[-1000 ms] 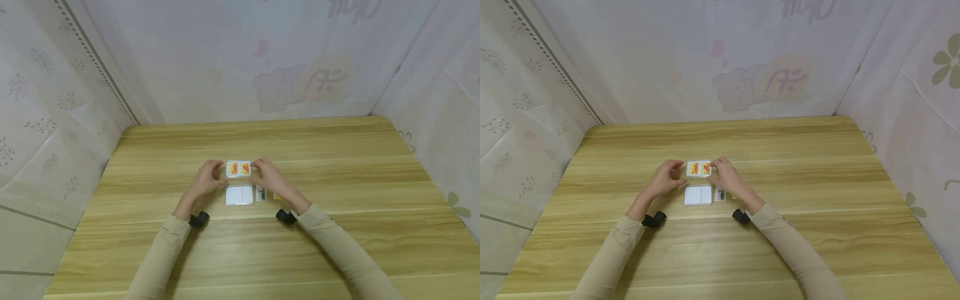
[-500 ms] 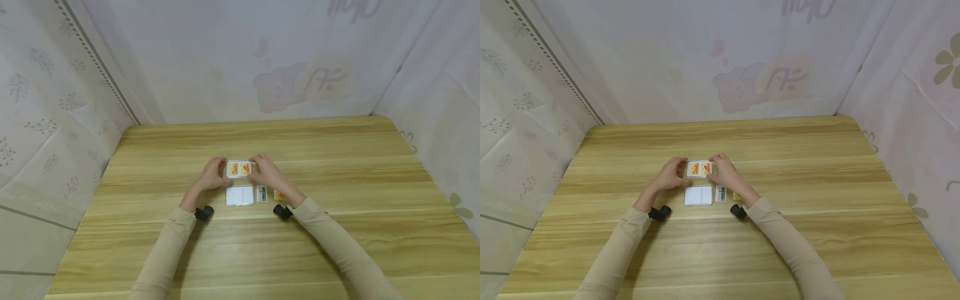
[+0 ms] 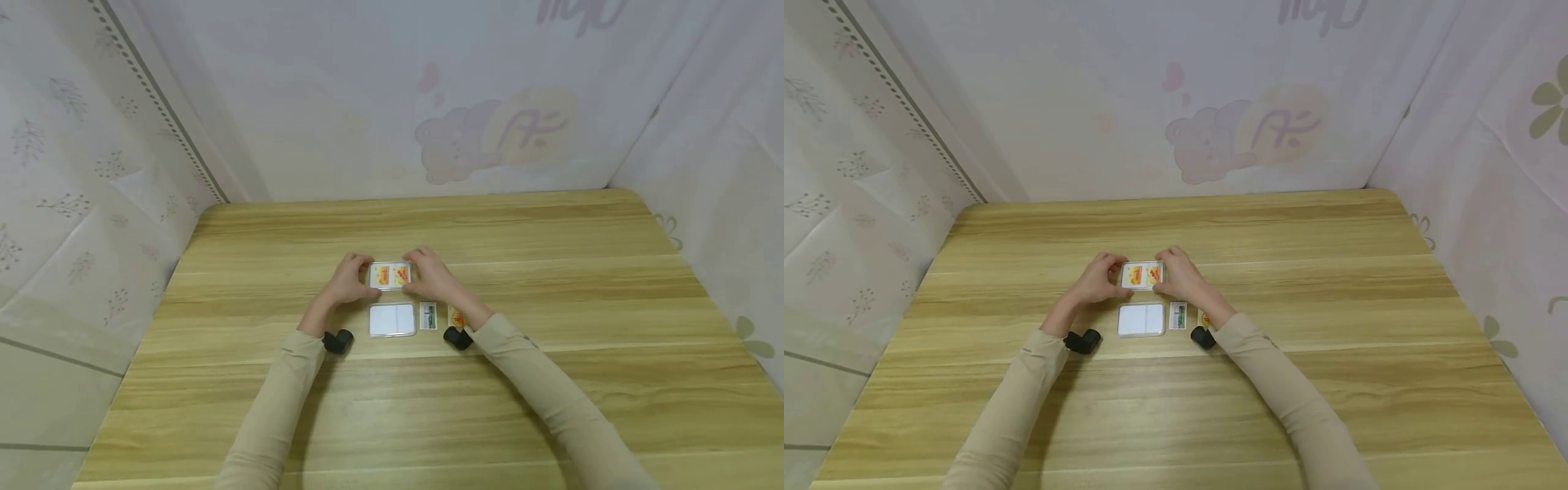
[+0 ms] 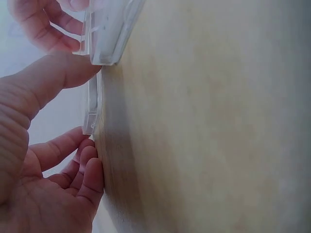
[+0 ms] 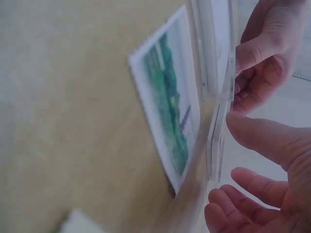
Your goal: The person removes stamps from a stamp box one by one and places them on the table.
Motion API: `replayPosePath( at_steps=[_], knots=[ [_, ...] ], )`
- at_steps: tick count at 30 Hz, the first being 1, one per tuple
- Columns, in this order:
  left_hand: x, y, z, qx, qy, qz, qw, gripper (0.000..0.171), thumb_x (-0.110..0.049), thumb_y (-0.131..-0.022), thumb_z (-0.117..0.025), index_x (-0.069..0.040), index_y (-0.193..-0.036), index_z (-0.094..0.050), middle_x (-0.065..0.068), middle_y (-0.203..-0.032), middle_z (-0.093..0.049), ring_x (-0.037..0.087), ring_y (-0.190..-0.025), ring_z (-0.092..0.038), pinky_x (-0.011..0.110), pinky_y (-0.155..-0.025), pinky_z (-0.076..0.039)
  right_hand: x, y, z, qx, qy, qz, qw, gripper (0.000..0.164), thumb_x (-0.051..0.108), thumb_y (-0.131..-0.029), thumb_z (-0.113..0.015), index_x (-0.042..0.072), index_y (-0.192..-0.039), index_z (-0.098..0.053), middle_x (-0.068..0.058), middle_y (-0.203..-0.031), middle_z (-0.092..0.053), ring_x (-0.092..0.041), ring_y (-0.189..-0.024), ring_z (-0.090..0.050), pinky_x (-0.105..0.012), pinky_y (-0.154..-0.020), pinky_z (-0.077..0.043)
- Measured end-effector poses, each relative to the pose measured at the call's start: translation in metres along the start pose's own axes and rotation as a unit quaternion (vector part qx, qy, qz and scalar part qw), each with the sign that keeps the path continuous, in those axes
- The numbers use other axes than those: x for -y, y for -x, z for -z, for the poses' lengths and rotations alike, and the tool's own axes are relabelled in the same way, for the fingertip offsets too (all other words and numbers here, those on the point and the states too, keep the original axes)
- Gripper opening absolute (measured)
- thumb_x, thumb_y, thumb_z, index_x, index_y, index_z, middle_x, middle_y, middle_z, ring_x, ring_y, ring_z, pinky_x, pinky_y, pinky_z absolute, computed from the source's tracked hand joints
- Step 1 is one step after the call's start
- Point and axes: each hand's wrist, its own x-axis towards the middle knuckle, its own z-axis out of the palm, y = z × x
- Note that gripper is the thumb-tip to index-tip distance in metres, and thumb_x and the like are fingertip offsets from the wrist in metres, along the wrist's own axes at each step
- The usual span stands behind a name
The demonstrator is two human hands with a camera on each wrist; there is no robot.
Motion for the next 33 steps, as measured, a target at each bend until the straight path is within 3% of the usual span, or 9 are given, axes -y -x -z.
replayPosePath(
  at_steps=[7, 17, 33],
  knots=[
    [0.0, -0.002, 0.0, 0.004, 0.001, 0.005, 1.0, 0.068, -0.009, -0.07, -0.079, 0.009, -0.127, -0.047, 0.021, -0.12, -0.043, 0.034, -0.111, -0.044, 0.043, -0.097, -0.038, 0.002, -0.005, 0.0, 0.027, 0.019, 0.004, 0.999, 0.064, 0.013, -0.072, -0.08, -0.006, -0.126, -0.051, -0.02, -0.126, -0.05, -0.032, -0.116, -0.047, -0.04, -0.101, -0.037],
    [0.002, -0.004, 0.0, 0.005, -0.006, 0.005, 1.0, 0.067, -0.01, -0.07, -0.079, 0.008, -0.126, -0.048, 0.02, -0.116, -0.044, 0.032, -0.108, -0.044, 0.042, -0.096, -0.039, 0.002, -0.011, 0.002, 0.062, 0.04, 0.006, 0.997, 0.065, 0.017, -0.075, -0.079, -0.008, -0.127, -0.05, -0.018, -0.121, -0.049, -0.027, -0.109, -0.046, -0.036, -0.096, -0.04],
    [0.0, -0.005, 0.0, 0.009, -0.008, 0.016, 0.9998, 0.066, -0.01, -0.071, -0.079, 0.009, -0.126, -0.048, 0.02, -0.12, -0.043, 0.032, -0.109, -0.043, 0.041, -0.097, -0.038, 0.0, -0.017, 0.004, 0.057, 0.049, 0.034, 0.997, 0.062, 0.016, -0.071, -0.08, -0.011, -0.121, -0.054, -0.017, -0.111, -0.053, -0.024, -0.097, -0.048, -0.032, -0.085, -0.044]
  ],
)
